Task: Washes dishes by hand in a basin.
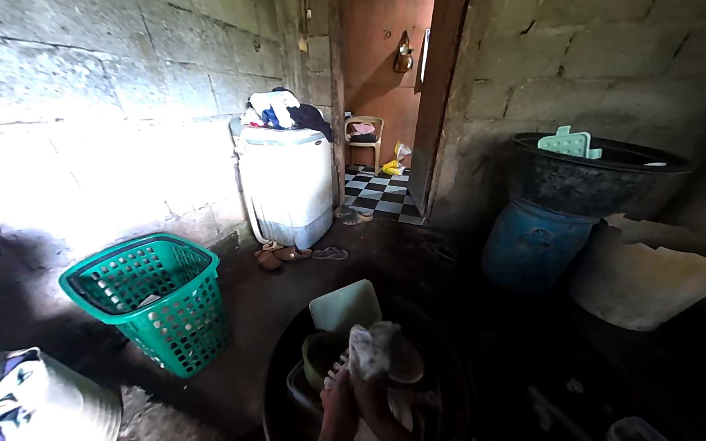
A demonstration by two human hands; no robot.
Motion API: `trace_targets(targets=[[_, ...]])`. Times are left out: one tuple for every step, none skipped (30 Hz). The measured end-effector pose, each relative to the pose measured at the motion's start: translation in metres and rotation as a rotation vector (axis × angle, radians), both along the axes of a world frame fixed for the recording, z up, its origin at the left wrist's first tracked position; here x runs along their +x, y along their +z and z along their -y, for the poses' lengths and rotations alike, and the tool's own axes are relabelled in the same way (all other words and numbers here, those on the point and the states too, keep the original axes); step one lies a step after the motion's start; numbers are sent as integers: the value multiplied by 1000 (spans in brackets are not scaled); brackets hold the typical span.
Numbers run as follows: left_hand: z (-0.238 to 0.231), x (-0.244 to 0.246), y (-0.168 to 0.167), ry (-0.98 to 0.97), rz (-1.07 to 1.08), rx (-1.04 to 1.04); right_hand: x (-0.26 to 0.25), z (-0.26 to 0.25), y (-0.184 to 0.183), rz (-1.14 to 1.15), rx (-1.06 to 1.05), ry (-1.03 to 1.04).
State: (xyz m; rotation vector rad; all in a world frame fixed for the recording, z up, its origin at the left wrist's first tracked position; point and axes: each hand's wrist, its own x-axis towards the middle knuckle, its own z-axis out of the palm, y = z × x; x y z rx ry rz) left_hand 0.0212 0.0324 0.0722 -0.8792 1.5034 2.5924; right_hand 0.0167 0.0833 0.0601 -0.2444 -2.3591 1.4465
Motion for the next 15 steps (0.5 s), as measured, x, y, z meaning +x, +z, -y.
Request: trace_targets(targets=[[1,-1,-2,-1,11,-36,-9,-4,9,60,68,21],[3,0,-4,-17,-7,-50,-18,-9,20,133,56,45],[6,0,-6,-36,-41,-53,-28,-17,34,199,-21,75],[7,1,-6,-53,-80,-62,-36,-27,44,240,-137,95],[9,2,-5,-73,-121,-63,-44,-37,47,276,-257,128],[11,3,-3,-98,-160,-64,-49,-49,45,322,-363,178],[12,4,0,-129,-186,-62,-51,-62,42,394,-383,231],[15,5,4,-172,-205,-54,-52,-74,36,456,-342,243],[17,6,6,-217,-218,-42,-54,-83,31,497,-250,245],[20,5,4,-261,-230,-24,-53,-87,29,506,-151,267],[23,3,0,-302,-233,0,-51,-89,30,490,-67,289],[25,1,-5,-332,-229,21,-48,-88,36,465,-22,310],[27,-2,-9,-360,-232,30,-46,-87,42,421,1,329],[29,-5,-14,-383,-243,15,-47,-87,43,375,18,323],[31,-8,-19,-396,-259,-8,-48,-87,45,338,18,283]])
